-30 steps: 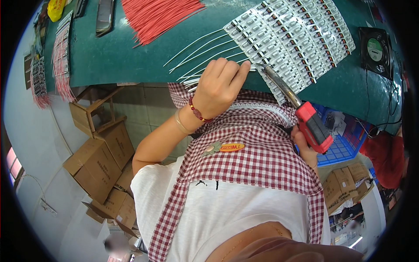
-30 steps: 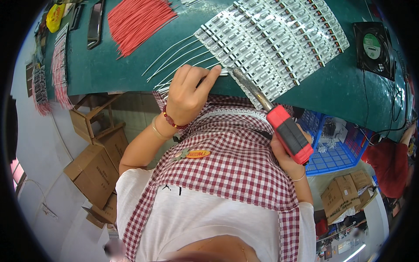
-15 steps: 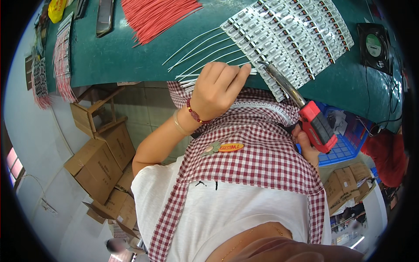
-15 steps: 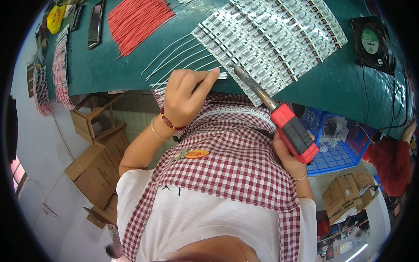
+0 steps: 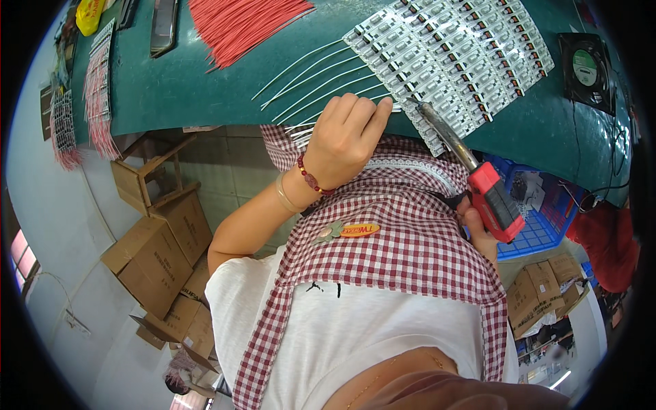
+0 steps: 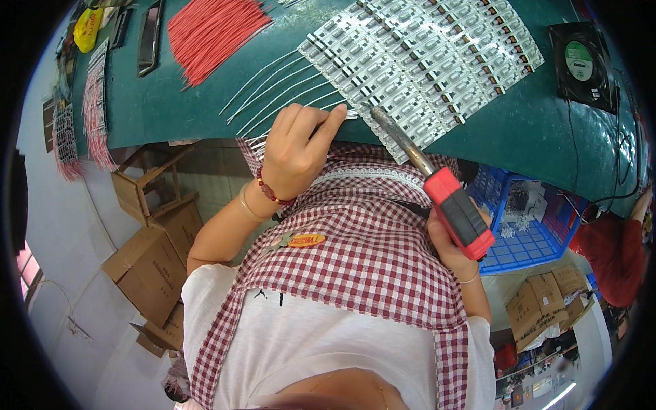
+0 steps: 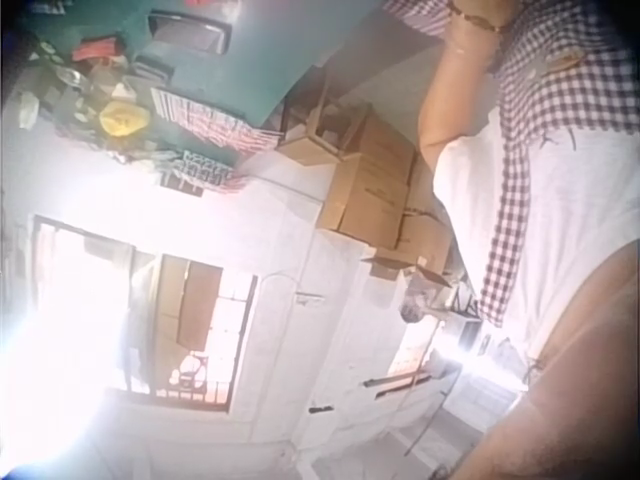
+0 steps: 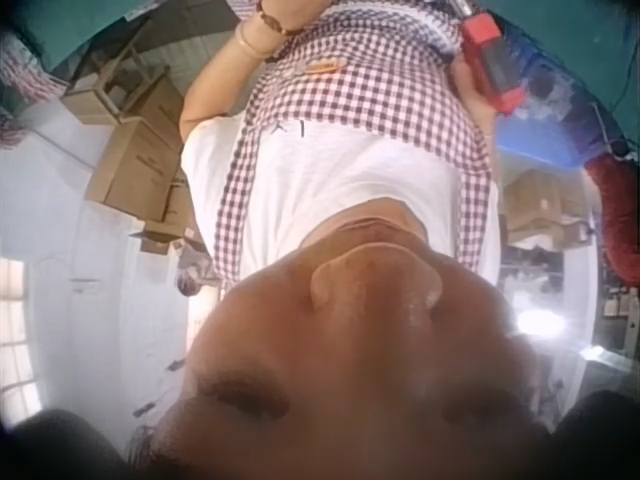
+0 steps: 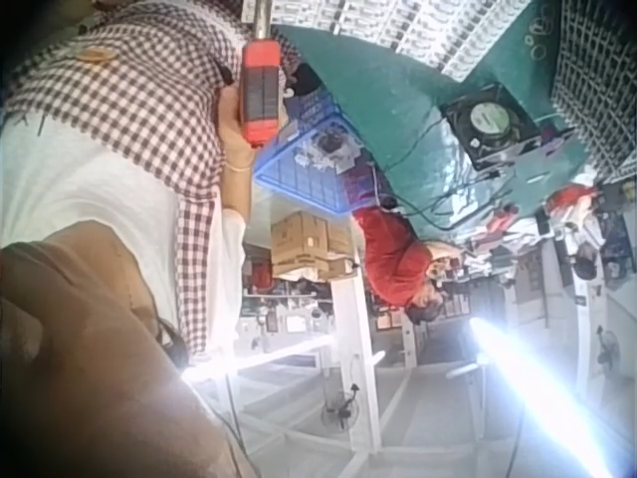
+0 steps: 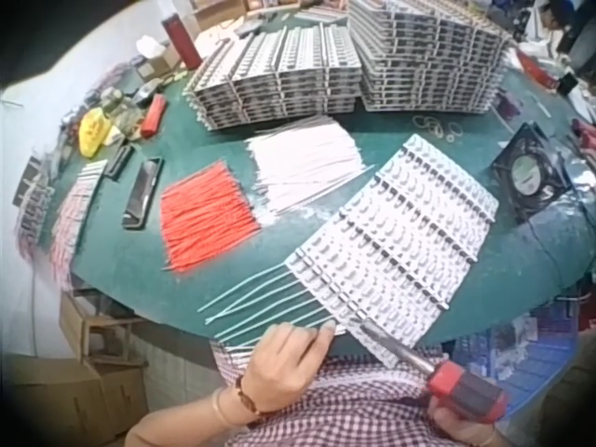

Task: The person solders wires to LED strips using a soldering iron.

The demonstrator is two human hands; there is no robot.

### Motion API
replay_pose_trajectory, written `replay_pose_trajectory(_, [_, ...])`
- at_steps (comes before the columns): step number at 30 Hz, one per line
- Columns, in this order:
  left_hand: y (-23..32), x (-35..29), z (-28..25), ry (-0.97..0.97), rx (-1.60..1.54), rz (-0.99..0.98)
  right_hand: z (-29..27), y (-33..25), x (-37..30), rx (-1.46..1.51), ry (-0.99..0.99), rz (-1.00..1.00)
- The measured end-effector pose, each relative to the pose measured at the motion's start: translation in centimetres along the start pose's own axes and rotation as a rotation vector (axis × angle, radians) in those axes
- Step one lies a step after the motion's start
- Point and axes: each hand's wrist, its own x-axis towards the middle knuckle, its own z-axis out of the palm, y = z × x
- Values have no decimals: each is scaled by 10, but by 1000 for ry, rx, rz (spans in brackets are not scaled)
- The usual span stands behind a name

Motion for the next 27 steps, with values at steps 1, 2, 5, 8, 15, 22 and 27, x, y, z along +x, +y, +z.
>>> replay_pose_trajectory(1, [0, 0, 0, 0, 1, -2, -3, 8, -5, -36, -20, 19])
replay_pose_trajectory(2, [0, 0, -1, -5, 3, -6, -5, 12, -7, -72, -39, 37])
replay_pose_trajectory(5, [1, 0, -1, -17, 14, -7, -3, -7, 1, 205, -22, 153])
replay_pose_trajectory(8, [1, 0, -1, -18, 22, -11, -4, 2, -2, 112, -56, 99])
replay_pose_trajectory(15, [-4, -2, -6, 49, 32, -39, -7, 17, -10, 58, -66, 71])
replay_pose_trajectory(22, [-4, -17, -28, 152, 3, -205, -8, 15, -16, 460, -20, 240])
replay_pose_trajectory(27, [15, -12, -13, 89, -91, -118, -9, 11, -7, 361, -105, 214])
